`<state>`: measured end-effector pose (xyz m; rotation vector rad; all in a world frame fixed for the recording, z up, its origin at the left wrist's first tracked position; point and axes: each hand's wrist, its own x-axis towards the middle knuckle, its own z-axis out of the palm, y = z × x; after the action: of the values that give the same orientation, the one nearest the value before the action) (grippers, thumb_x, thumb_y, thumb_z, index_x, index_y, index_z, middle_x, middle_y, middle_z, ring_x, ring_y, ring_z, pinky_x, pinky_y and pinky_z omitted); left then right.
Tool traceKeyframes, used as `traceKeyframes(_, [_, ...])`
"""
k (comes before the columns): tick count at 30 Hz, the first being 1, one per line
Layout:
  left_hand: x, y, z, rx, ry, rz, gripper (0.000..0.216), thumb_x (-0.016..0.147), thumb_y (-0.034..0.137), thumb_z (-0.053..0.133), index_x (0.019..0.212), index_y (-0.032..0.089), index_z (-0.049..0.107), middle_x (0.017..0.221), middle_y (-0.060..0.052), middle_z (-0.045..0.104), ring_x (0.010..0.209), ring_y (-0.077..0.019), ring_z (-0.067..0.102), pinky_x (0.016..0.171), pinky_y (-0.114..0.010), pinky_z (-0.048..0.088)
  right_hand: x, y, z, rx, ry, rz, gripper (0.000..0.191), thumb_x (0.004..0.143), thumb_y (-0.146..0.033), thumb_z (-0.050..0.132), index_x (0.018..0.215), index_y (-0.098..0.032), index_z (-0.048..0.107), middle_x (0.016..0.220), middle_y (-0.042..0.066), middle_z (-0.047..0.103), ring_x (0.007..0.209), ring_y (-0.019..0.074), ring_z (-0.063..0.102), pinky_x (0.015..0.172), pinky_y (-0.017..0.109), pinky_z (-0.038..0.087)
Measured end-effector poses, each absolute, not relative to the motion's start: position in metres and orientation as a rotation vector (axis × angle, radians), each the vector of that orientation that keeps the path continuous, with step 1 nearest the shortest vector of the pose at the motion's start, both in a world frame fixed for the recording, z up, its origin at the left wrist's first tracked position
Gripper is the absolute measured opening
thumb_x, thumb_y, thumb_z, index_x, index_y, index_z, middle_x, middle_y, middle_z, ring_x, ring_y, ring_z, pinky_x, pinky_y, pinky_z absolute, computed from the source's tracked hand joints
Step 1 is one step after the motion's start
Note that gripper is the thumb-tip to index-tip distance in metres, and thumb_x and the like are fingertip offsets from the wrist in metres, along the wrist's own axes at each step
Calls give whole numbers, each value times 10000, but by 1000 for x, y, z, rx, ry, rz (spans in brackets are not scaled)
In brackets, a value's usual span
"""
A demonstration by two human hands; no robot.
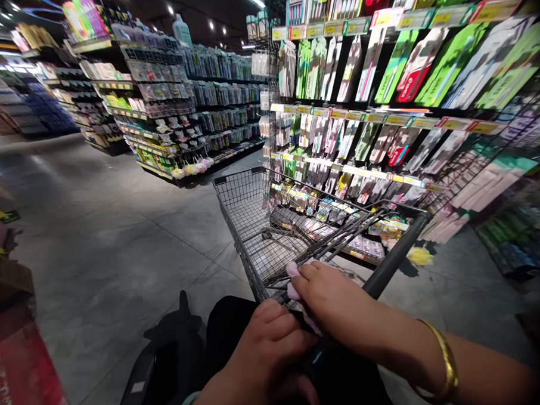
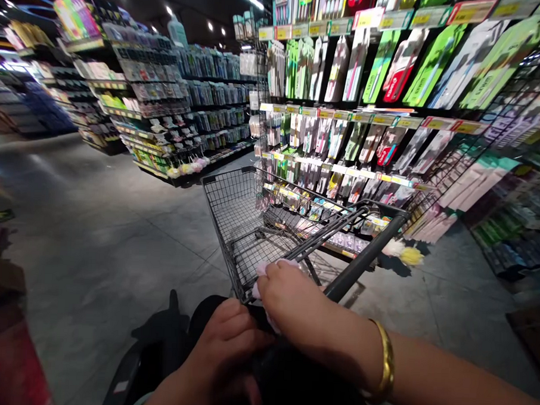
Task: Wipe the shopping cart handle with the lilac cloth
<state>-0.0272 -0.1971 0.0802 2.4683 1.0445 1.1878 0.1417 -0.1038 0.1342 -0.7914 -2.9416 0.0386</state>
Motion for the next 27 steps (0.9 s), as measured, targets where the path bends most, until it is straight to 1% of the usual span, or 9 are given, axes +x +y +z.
traceKeyframes(4, [-29, -198, 84, 2474, 1062, 1172, 547, 812, 693, 576, 1037, 203, 666, 767, -18, 630, 752, -172, 524, 739, -323, 374, 172, -66, 129, -849, -2877, 306, 221, 928, -195, 527, 1090, -198, 678, 1013, 71, 658, 888, 176, 600, 786, 280, 458])
traceKeyframes(9, [-30, -196, 82, 2489, 1057, 1171, 582, 784, 720, 569, 1011, 193, 670, 732, -9, 617, 717, -163, 515, 703, -313, 372, 198, -37, 130, -1230, -2790, 177, 174, 856, -137, 563, 956, -149, 704, 966, 101, 636, 849, 184, 595, 747, 284, 440])
traceKeyframes(12, [-29, -194, 79, 2498, 1058, 1191, 597, 814, 731, 516, 1020, 196, 681, 742, -21, 637, 729, -170, 536, 726, -315, 400, 176, -68, 136, -921, -2837, 479, 216, 907, -165, 512, 1021, -182, 694, 984, 82, 644, 860, 165, 599, 772, 274, 457])
traceKeyframes(14, [-28, -194, 78, 2509, 1035, 1225, 592, 856, 719, 480, 1063, 203, 683, 828, -48, 683, 823, -198, 583, 808, -338, 431, 156, -95, 141, -757, -2764, 650, 259, 914, -179, 505, 1125, -189, 654, 1057, 81, 650, 949, 176, 597, 850, 293, 465])
traceKeyframes(17, [-30, -196, 77, 2501, 1038, 1221, 572, 864, 700, 507, 1116, 214, 674, 930, -61, 715, 928, -219, 620, 908, -361, 439, 139, -119, 145, -701, -2576, 884, 318, 910, -146, 482, 1205, -201, 587, 1150, 60, 646, 1057, 162, 577, 938, 295, 451])
traceKeyframes(19, [-31, -197, 78, 2493, 1075, 1205, 588, 852, 713, 506, 1113, 214, 676, 923, -59, 714, 915, -217, 625, 909, -363, 441, 141, -117, 142, -690, -2555, 959, 299, 911, -132, 474, 1175, -215, 587, 1133, 39, 644, 1032, 145, 579, 924, 281, 452])
traceKeyframes(22, [-31, -198, 77, 2487, 1098, 1210, 589, 852, 718, 494, 1068, 204, 683, 846, -48, 684, 836, -196, 600, 839, -348, 440, 151, -96, 133, -807, -2690, 743, 237, 876, -102, 508, 1067, -190, 617, 1040, 48, 626, 920, 157, 571, 844, 294, 457])
traceKeyframes(25, [-29, -197, 75, 2473, 1099, 1231, 577, 841, 716, 506, 1010, 193, 684, 743, -21, 637, 716, -159, 542, 745, -321, 423, 156, -85, 131, -1015, -2708, 394, 267, 827, -38, 514, 1032, -165, 627, 1022, 75, 602, 922, 179, 550, 847, 319, 440])
traceKeyframes(27, [-27, -197, 74, 2491, 1095, 1252, 591, 840, 725, 491, 1020, 197, 686, 775, -34, 659, 748, -172, 563, 777, -336, 438, 154, -96, 134, -949, -2698, 411, 250, 853, -62, 512, 1039, -177, 632, 1018, 69, 612, 928, 175, 553, 854, 310, 439])
